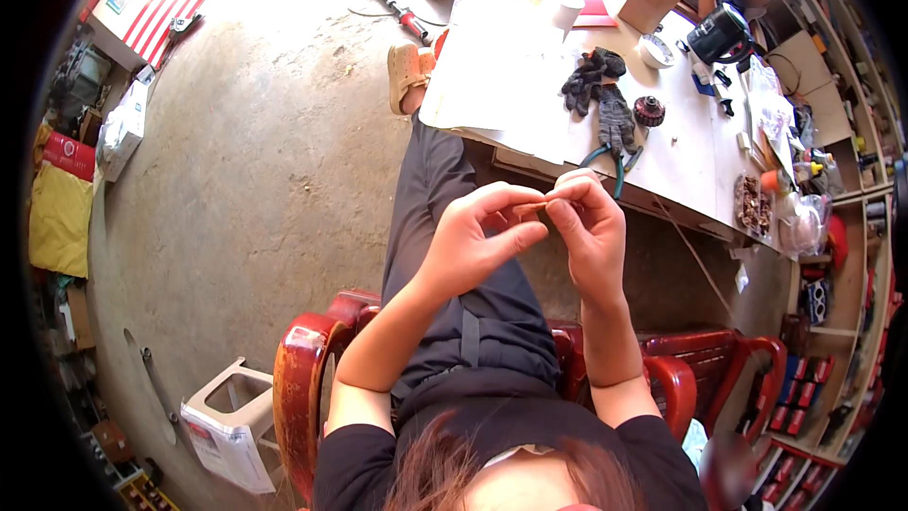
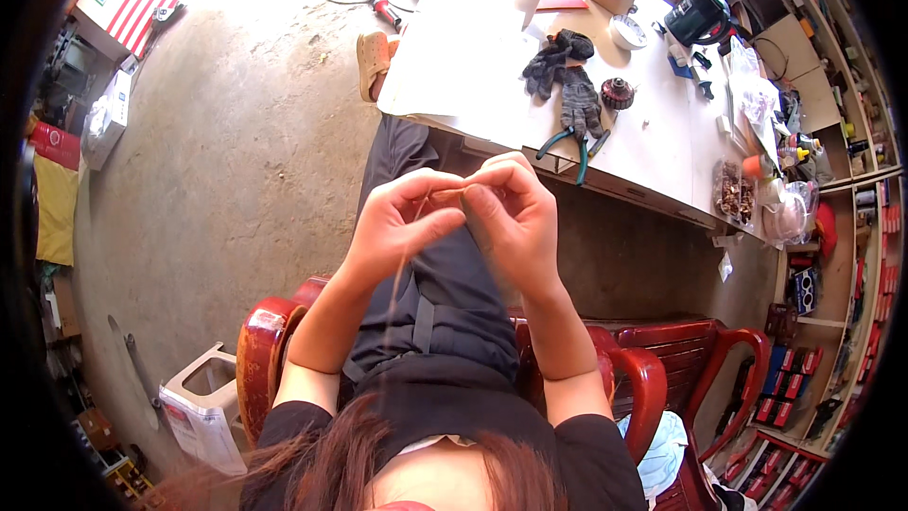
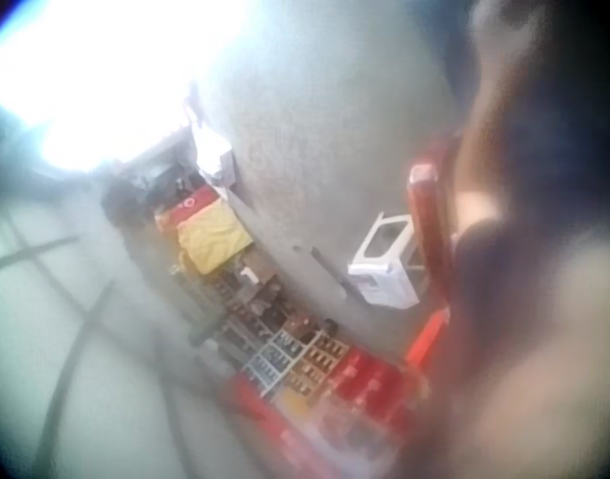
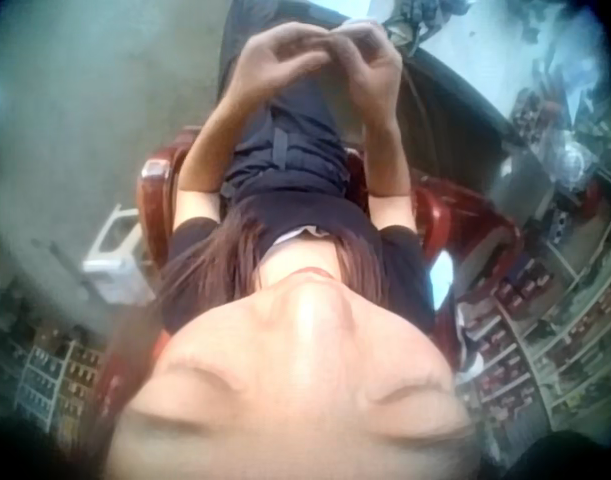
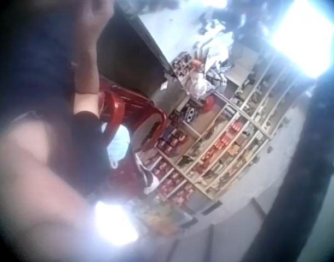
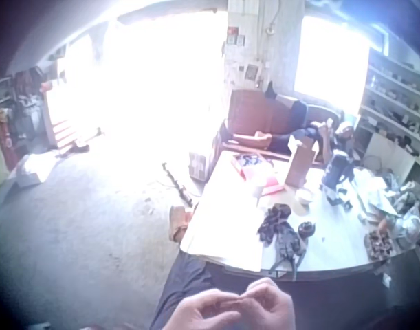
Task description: The person sits at a cluttered workbench and assembles a small cylindrical metal component using a screwdriver and pliers. They repeatedly insert, tighten, and adjust the part, occasionally setting tools down and picking them up again.
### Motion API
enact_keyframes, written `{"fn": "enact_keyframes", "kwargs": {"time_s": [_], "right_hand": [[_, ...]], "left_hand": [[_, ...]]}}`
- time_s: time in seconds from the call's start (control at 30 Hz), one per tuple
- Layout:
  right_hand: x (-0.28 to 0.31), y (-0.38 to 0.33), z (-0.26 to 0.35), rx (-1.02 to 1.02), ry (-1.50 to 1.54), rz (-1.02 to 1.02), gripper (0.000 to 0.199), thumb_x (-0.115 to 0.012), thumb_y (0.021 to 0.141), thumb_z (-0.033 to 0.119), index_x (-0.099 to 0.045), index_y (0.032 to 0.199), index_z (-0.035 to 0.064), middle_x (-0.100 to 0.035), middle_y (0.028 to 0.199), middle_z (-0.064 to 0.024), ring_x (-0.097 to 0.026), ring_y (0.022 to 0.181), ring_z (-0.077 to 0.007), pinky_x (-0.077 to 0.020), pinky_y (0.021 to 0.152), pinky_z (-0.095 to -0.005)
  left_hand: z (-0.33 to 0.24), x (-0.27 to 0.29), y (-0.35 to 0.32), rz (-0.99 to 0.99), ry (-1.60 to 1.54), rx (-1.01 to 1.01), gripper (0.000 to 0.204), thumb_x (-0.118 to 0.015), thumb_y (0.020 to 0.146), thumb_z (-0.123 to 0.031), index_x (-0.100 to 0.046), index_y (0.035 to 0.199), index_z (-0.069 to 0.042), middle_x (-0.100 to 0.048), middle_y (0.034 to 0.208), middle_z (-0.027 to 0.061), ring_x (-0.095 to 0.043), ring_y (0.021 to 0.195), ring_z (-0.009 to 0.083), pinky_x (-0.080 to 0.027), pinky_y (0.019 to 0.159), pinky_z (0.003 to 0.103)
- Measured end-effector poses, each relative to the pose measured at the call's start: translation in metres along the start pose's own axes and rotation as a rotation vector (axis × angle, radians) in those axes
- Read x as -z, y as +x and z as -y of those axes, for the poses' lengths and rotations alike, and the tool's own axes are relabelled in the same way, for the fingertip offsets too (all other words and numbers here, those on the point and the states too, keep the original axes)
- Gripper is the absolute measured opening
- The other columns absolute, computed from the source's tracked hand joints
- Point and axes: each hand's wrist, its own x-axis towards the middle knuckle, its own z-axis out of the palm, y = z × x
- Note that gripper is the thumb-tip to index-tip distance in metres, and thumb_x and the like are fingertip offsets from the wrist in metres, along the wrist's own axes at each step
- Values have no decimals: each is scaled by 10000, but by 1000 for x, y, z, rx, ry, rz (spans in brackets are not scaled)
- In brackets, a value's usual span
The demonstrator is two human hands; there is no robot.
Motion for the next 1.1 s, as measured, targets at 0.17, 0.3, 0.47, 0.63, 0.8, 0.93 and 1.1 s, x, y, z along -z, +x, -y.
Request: {"fn": "enact_keyframes", "kwargs": {"time_s": [0.17,0.3,0.47,0.63,0.8,0.93,1.1], "right_hand": [[7,-1,-15,-265,373,-132,113,-621,919,93,-608,966,-9,-578,819,-3,-507,728,-68,-420,686,-203],[9,0,-23,-371,491,-111,126,-616,921,93,-608,978,-20,-575,789,-15,-509,689,-81,-435,647,-215],[10,0,-26,-400,517,-112,119,-612,922,88,-610,981,-15,-585,794,-18,-546,710,-82,-464,649,-214],[10,1,-25,-396,507,-106,104,-615,920,86,-609,976,-2,-591,810,-12,-560,727,-82,-476,672,-213],[11,-1,-26,-226,173,14,62,-630,895,42,-612,921,-12,-571,872,-33,-570,747,-89,-480,683,-216],[15,2,-34,-81,-127,124,56,-662,841,-20,-627,885,-29,-545,935,-46,-591,784,-108,-499,683,-226],[14,4,-43,362,-731,254,142,-727,744,-22,-651,862,-2,-597,860,-90,-636,764,-181,-519,643,-274]], "left_hand": [[1,-7,0,-233,660,-300,473,-727,736,37,-604,1185,-46,-642,933,61,-598,771,124,-501,695,256],[9,3,11,-360,1039,-728,413,-746,660,35,-676,1058,-48,-612,847,70,-590,690,211,-503,614,292],[9,5,15,-301,1135,-837,342,-752,631,15,-704,963,-46,-598,806,48,-585,685,203,-495,581,303],[10,6,17,-254,1072,-782,243,-759,654,0,-698,886,-33,-586,772,57,-561,654,203,-471,564,283],[20,14,15,-145,380,-32,76,-659,846,-78,-679,843,-5,-588,737,-9,-491,616,54,-388,549,207],[28,32,22,9,-154,483,150,-620,885,-208,-623,807,-80,-548,699,-47,-405,555,3,-282,479,163],[54,56,20,117,-432,653,192,-598,897,-214,-595,767,-71,-512,642,-45,-368,506,16,-261,432,175]]}}
